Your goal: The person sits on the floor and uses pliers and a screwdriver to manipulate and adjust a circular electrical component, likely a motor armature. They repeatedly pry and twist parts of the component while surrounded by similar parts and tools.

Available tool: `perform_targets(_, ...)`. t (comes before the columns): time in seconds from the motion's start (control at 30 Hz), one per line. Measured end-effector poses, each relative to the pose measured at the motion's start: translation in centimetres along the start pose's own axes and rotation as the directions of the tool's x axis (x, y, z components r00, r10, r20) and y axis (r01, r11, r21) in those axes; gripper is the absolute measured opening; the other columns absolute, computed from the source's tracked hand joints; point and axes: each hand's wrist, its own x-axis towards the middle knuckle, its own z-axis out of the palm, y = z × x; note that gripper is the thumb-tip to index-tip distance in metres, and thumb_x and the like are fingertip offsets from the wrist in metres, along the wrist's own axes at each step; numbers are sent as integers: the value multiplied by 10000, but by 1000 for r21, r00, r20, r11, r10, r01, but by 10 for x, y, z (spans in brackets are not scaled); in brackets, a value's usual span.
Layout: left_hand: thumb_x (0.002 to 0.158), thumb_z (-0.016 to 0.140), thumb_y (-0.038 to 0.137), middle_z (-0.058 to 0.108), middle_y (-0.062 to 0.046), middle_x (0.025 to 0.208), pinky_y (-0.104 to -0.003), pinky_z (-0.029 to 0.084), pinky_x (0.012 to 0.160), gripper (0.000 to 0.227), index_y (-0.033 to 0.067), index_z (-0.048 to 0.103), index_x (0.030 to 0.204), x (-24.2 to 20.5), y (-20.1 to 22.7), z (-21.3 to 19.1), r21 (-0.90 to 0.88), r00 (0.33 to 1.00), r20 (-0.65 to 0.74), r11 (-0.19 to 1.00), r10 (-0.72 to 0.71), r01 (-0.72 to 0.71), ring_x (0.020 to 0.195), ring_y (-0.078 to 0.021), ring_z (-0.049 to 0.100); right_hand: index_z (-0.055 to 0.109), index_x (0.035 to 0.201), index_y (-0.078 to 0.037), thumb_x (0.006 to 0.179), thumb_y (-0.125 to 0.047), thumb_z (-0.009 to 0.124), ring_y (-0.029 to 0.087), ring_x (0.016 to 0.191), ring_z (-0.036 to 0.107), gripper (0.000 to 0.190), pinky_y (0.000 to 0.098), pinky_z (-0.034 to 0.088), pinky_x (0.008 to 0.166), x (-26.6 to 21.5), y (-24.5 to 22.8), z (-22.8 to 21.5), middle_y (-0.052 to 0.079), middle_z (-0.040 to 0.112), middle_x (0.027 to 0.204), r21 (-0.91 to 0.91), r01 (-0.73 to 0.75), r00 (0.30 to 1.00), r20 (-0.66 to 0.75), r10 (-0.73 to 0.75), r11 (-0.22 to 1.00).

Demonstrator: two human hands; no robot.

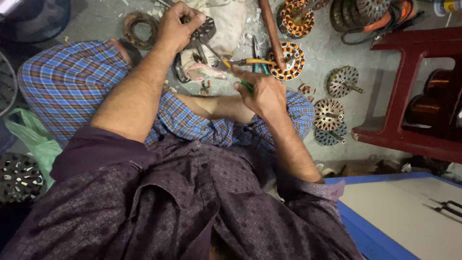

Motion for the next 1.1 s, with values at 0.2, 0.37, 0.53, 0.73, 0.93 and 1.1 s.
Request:
perform_targets(0.2,957,851,191,787,-70,1022,-335,553,872,303,36,613,852,-3,-5,1,-39,995,-2,994,98,-98,941,-149,708,754,1219,-285,916,-326,719,316,769,741,308,459,575,680,24,-21,-28,100,768,891,-102,146,985,104,-136,984)
perform_targets(0.37,950,856,237,785,-62,975,-348,548,810,306,36,640,872,-2,-1,-2,133,997,-19,988,80,-76,882,-157,694,779,1121,-245,953,-414,660,353,753,731,266,484,584,657,52,-26,-13,151,743,826,-420,160,963,267,-46,893)
perform_targets(0.53,933,850,246,789,-60,976,-337,550,771,304,37,636,883,2,4,-1,101,995,-16,991,95,-93,831,-146,674,730,1205,-245,990,-340,658,351,688,713,246,491,559,606,40,-2,26,121,723,777,-314,185,983,45,-180,931)
perform_targets(0.73,974,847,236,717,-73,887,-333,520,763,300,30,635,919,-5,-10,-1,127,999,-12,991,-36,37,808,-156,612,594,1464,-289,996,-341,657,339,627,693,475,497,531,547,3,14,98,114,720,848,-260,124,978,-131,-162,958)
perform_targets(0.93,1008,720,84,743,-44,1087,-304,543,914,188,40,647,1175,-3,-16,-5,-84,994,79,995,69,-63,1024,-140,696,643,1398,-346,936,-391,708,348,695,713,469,492,549,585,-6,36,71,124,751,879,-125,105,991,-66,-114,987)
perform_targets(1.1,991,703,67,765,-41,1071,-305,564,911,146,42,679,1133,-4,-6,-6,-11,997,63,999,36,-35,998,-141,710,731,1279,-315,922,-384,749,348,762,723,364,476,562,643,-10,35,29,127,764,917,-77,56,992,-110,-65,995)
